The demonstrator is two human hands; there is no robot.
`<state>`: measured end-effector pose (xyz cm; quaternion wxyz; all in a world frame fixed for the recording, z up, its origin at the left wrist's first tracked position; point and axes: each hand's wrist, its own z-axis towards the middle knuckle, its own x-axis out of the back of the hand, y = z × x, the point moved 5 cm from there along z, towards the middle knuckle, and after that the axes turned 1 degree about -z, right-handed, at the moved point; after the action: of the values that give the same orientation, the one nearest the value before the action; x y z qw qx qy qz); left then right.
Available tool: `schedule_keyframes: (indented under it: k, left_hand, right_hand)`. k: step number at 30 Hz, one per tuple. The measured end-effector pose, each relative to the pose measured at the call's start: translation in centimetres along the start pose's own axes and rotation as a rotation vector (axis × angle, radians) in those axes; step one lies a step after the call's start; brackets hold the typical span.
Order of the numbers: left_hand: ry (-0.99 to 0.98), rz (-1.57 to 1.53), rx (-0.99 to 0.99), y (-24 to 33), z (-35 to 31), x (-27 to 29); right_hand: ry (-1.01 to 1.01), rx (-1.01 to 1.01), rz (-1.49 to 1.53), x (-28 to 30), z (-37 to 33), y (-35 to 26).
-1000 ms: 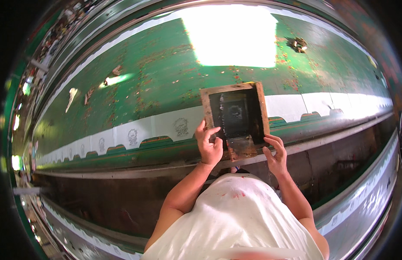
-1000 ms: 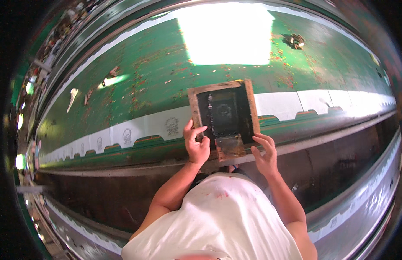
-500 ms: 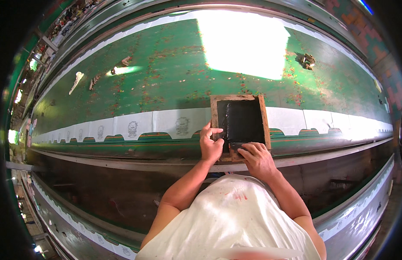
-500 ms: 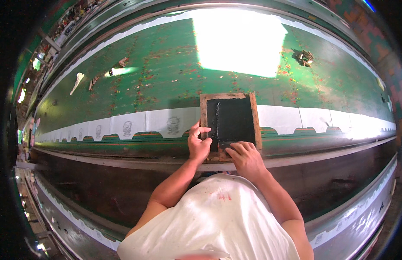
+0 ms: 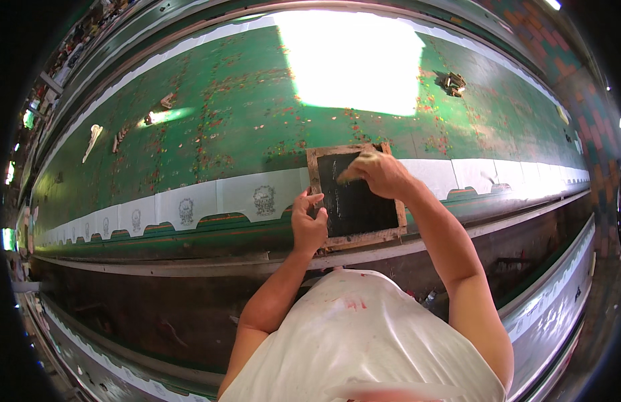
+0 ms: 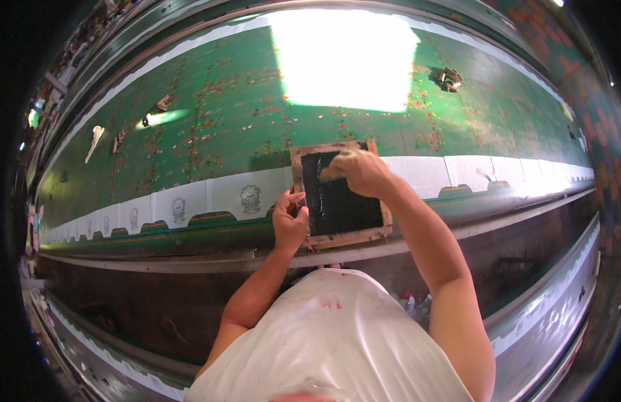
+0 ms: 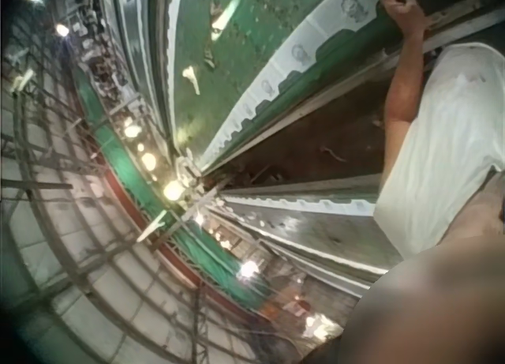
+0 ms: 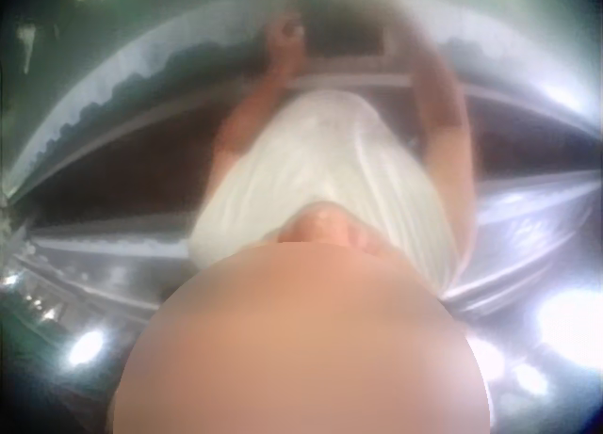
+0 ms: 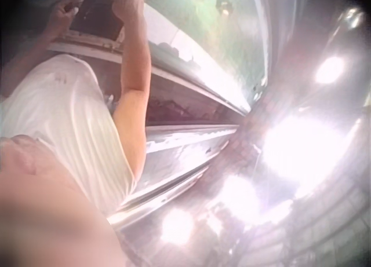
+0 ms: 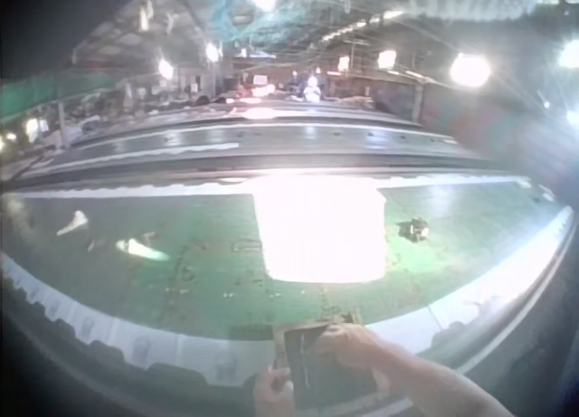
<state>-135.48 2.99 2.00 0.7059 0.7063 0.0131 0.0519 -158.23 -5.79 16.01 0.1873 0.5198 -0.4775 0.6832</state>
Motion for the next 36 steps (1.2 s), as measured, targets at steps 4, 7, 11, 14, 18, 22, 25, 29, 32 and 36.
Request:
schedule_keyframes:
  k: [4, 7, 11, 14, 18, 22, 25, 29, 32, 36]
  left_hand:
    - [-0.022, 0.021, -0.003, 1.0, 0.2, 0.3]
    - [-0.029, 0.060, -0.005, 1.5, 0.4, 0.3]
    - [-0.039, 0.115, -0.039, 1.5, 0.4, 0.3]
    - [-0.029, 0.145, -0.110, 1.5, 0.3, 0.3]
    - [0.008, 0.208, -0.105, 1.1, 0.2, 0.0]
    - [0.020, 0.218, -0.171, 1.3, -0.1, -0.3]
    - [0.004, 0.213, -0.210, 1.3, -0.3, -0.5]
    - [0.025, 0.296, -0.296, 1.7, -0.8, -0.9]
    - [0.042, 0.349, -0.270, 2.0, -1.0, -1.0]
    - [0.082, 0.344, -0.272, 3.0, -1.4, -1.5]
  right_hand:
    - [0.222, -0.089, -0.007, 0.0, 2.1, 1.7]
    - [0.186, -0.056, -0.011, -1.0, 1.9, 1.8]
    - [0.172, -0.034, -0.197, -2.2, -0.2, 0.6]
    - [0.098, -0.080, -0.147, -3.3, -2.5, -0.6]
    - [0.103, -0.033, -0.157, -4.6, -6.6, -3.5]
    - [0.102, -0.033, -0.143, -5.7, -10.2, -6.2]
    - [0.073, -0.047, -0.138, -6.3, -12.0, -7.1]
    - [0.076, -0.002, -0.060, -6.3, -13.3, -6.8]
    - [0.184, -0.043, 0.076, -5.8, -15.2, -5.7]
    - [0.532, -0.272, 0.190, -4.8, -19.1, -1.9]
